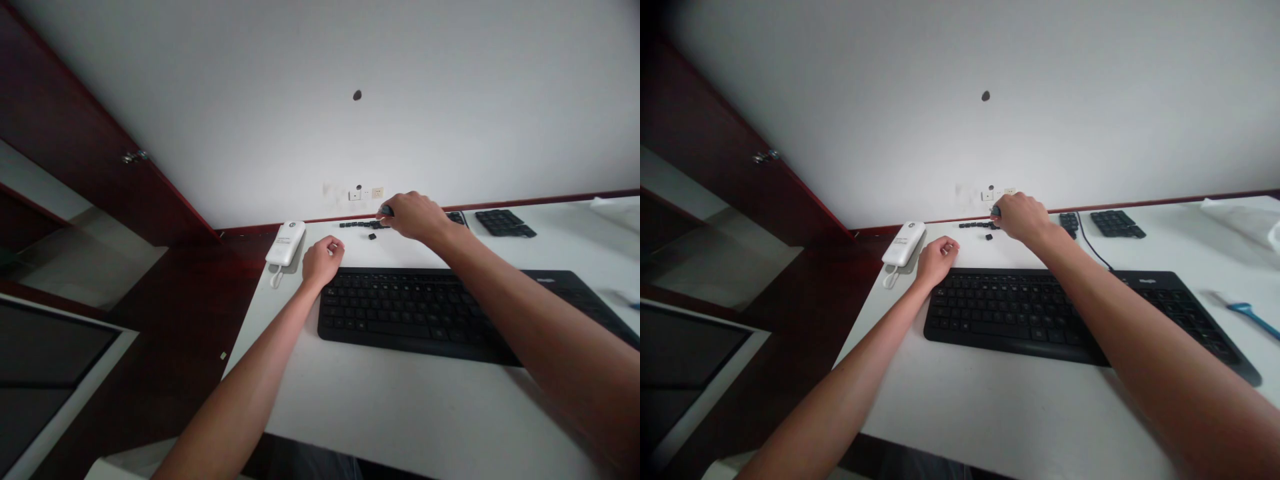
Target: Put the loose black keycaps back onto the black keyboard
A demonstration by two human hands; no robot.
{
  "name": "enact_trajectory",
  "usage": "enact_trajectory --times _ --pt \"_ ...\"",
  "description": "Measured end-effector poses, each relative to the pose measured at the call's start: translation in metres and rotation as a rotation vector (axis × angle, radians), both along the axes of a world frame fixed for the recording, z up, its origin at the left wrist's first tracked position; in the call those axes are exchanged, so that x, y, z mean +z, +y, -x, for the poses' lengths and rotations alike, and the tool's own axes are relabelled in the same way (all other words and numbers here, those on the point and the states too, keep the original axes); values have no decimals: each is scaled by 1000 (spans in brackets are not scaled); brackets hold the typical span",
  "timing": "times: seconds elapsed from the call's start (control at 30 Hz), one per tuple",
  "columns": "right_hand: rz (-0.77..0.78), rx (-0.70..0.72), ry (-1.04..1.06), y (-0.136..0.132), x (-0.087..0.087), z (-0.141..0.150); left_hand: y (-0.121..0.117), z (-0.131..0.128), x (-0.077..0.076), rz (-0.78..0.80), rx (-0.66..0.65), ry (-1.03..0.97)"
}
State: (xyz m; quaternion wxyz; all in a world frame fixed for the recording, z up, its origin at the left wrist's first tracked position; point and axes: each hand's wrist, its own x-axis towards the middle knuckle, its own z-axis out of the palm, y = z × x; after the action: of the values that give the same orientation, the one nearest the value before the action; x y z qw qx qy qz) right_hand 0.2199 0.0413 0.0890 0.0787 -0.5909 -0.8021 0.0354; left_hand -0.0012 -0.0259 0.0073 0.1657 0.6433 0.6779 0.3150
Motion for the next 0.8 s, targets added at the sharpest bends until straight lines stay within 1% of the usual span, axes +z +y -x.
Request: enact_trajectory --times 0.2,0.27,0.37,0.47,0.57,0.63,0.7,0.8 --pt "114 148 2 10 -26 2 2 0 -1 4 3 14" --pt "129 179 5 10 -30 3 2 0 -1 0 3 12" --pt "144 190 -6 8 -31 4 2 0 -1 6 7 10" --pt "146 213 -31 7 -25 3 1 0 -1 12 11 14" --pt "148 246 -68 5 -10 1 1 -1 0 7 9 11" --pt "187 265 -80 0 3 1 1 -1 1 13 11 9" --pt "262 261 -87 -9 15 3 0 -1 2 25 14 10" --pt "316 276 -130 -25 27 8 0 -1 2 23 10 18"
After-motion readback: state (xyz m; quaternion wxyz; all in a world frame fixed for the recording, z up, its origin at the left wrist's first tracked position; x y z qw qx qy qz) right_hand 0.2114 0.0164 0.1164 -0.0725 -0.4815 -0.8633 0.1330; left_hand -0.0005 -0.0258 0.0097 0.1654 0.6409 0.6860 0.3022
